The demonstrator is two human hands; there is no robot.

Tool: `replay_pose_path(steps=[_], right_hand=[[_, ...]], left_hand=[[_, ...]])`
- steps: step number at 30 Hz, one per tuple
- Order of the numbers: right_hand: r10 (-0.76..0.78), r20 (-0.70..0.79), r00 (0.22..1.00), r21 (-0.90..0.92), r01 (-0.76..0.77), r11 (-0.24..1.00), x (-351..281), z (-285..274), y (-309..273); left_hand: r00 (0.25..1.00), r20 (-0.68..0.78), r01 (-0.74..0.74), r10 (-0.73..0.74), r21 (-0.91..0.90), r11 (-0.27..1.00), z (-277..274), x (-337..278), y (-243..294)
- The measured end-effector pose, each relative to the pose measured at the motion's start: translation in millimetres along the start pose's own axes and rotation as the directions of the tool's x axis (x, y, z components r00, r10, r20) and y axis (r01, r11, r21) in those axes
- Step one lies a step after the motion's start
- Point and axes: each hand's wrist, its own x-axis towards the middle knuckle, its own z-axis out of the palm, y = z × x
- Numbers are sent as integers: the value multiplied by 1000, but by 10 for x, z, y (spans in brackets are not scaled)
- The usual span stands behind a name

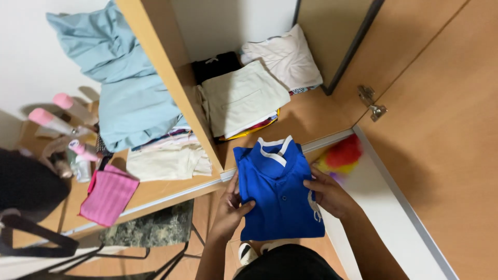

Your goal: The person irons a blue polo shirt and a pink t-shirt on a bed, then folds each item neatly. After folding, the person places the clothes into a wooden closet shelf.

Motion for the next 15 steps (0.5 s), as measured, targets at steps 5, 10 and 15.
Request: replay_pose_path(steps=[5,10,15], right_hand=[[-13,-113,994,34,17,999,121,80,-30],[-69,-178,982,-106,50,993,350,36,-209],[-196,-173,965,-302,137,943,829,-253,-648]], left_hand=[[1000,-6,21,-21,-35,999,-75,201,-35],[998,48,-36,34,39,999,-34,525,49],[985,80,-159,152,82,984,131,1170,144]])
